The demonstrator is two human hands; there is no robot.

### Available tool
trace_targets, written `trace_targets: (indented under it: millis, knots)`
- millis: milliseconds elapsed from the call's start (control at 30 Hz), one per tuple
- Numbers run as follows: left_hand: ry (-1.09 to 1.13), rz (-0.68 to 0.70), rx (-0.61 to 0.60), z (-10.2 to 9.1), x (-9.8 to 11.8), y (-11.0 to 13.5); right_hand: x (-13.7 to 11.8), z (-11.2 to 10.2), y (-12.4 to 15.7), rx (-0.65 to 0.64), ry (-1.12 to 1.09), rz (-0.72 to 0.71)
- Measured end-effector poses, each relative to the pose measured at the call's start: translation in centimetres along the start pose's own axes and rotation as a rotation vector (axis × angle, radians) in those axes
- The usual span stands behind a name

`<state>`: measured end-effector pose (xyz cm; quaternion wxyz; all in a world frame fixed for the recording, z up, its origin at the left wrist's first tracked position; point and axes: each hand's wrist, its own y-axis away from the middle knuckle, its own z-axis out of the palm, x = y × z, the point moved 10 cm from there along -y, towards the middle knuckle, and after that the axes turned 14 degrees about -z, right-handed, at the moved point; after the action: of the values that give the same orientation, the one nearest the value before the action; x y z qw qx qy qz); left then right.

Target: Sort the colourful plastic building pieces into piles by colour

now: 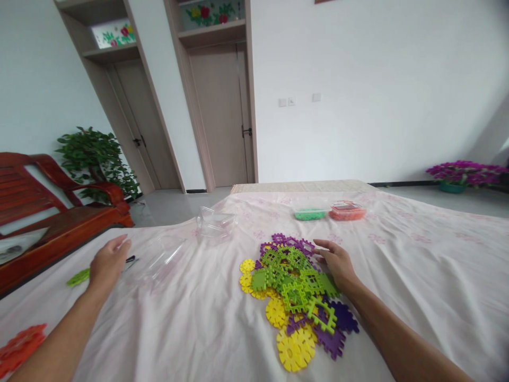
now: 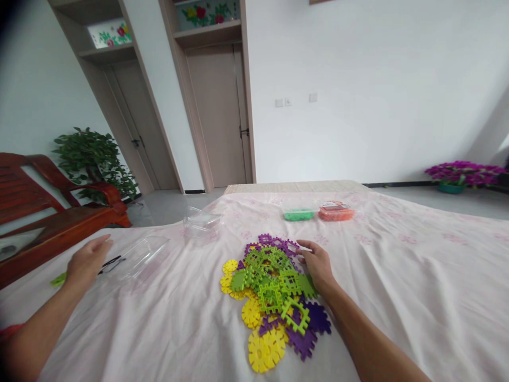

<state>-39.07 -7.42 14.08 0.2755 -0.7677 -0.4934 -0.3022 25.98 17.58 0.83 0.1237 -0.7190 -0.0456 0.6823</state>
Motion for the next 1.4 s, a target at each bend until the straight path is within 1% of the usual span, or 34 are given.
trace_targets:
  millis: [33,67,100,133,167,200,233,267,333,367,400,467,500,533,600,667,733,800,833,933,1000,1033,1100,1167,1267,1333,1400]
  knots:
    - [0.064,0.041,0.135,-1.7,0.8,1.6,0.3,0.0,-0.1,-0.005,0.004,0.007]
    - [0.15,0.123,0.225,-3.0,2.0,3.8,0.5,0.0,-0.1,-0.014,0.014,0.01]
    - [0.236,0.201,0.269,-3.8,3.2,6.4,0.6,0.1,-0.1,-0.022,0.032,0.01]
    - [0.313,0.266,0.24,-3.7,4.4,9.0,0.7,0.1,-0.1,-0.028,0.053,0.005]
    - [0.38,0.304,0.168,-3.0,5.5,11.6,0.8,0.1,-0.1,-0.031,0.073,-0.002]
    - [0.435,0.337,0.043,-1.5,6.8,14.2,0.8,0.2,-0.1,-0.033,0.088,-0.012]
    - [0.472,0.372,-0.142,0.7,8.2,16.9,0.7,0.2,0.0,-0.034,0.101,-0.024]
    - [0.496,0.392,-0.362,3.4,9.5,19.7,0.7,0.4,0.0,-0.041,0.113,-0.039]
    - [0.482,0.449,-0.728,8.7,11.9,25.2,0.4,0.7,0.0,-0.063,0.142,-0.078]
    - [0.471,0.462,-0.834,11.0,12.6,27.2,0.2,0.9,0.0,-0.07,0.156,-0.103]
    - [0.486,0.427,-0.907,13.1,13.0,28.5,-0.2,1.2,0.1,-0.078,0.166,-0.132]
    - [0.537,0.307,-0.965,17.1,13.2,29.7,-1.0,1.9,0.6,-0.093,0.159,-0.188]
    - [0.525,0.276,-0.977,18.9,13.3,30.2,-1.4,2.4,0.9,-0.106,0.143,-0.214]
    - [0.497,0.268,-0.985,20.5,13.5,30.7,-1.9,3.0,1.4,-0.126,0.123,-0.237]
    - [0.446,0.279,-0.975,23.0,14.0,31.5,-3.0,4.4,2.4,-0.185,0.072,-0.278]
    - [0.378,0.336,-0.942,24.4,14.5,32.2,-3.7,5.7,3.4,-0.259,0.018,-0.304]
    - [0.261,0.434,-0.89,25.0,14.9,32.4,-3.7,6.7,3.8,-0.326,-0.036,-0.293]
    - [0.114,0.52,-0.819,25.2,14.9,31.9,-2.9,6.8,3.4,-0.329,-0.076,-0.25]
    - [0.049,0.541,-0.778,25.2,14.7,31.4,-2.4,6.4,2.8,-0.3,-0.084,-0.227]
    - [-0.064,0.538,-0.69,24.9,13.8,29.4,-0.8,4.1,-0.1,-0.137,-0.037,-0.203]
    - [-0.085,0.526,-0.685,24.7,13.5,28.9,-0.3,2.2,-2.5,-0.045,0.056,-0.238]
    - [-0.083,0.525,-0.697,24.7,13.4,29.0,-0.2,1.2,-3.7,-0.009,0.121,-0.264]
    - [-0.053,0.545,-0.739,24.5,13.6,30.1,-0.3,-0.9,-6.0,0.051,0.273,-0.314]
    - [0.016,0.595,-0.788,24.1,14.2,32.0,-0.5,-3.3,-8.2,0.111,0.449,-0.344]
    - [0.103,0.72,-0.854,23.5,15.0,35.1,-0.7,-6.9,-11.0,0.185,0.742,-0.326]
    - [0.08,0.837,-0.863,23.3,15.3,37.0,-1.0,-8.7,-12.7,0.183,0.939,-0.311]
    - [-0.006,0.94,-0.804,23.5,15.5,37.9,-1.4,-9.6,-14.2,0.138,1.102,-0.335]
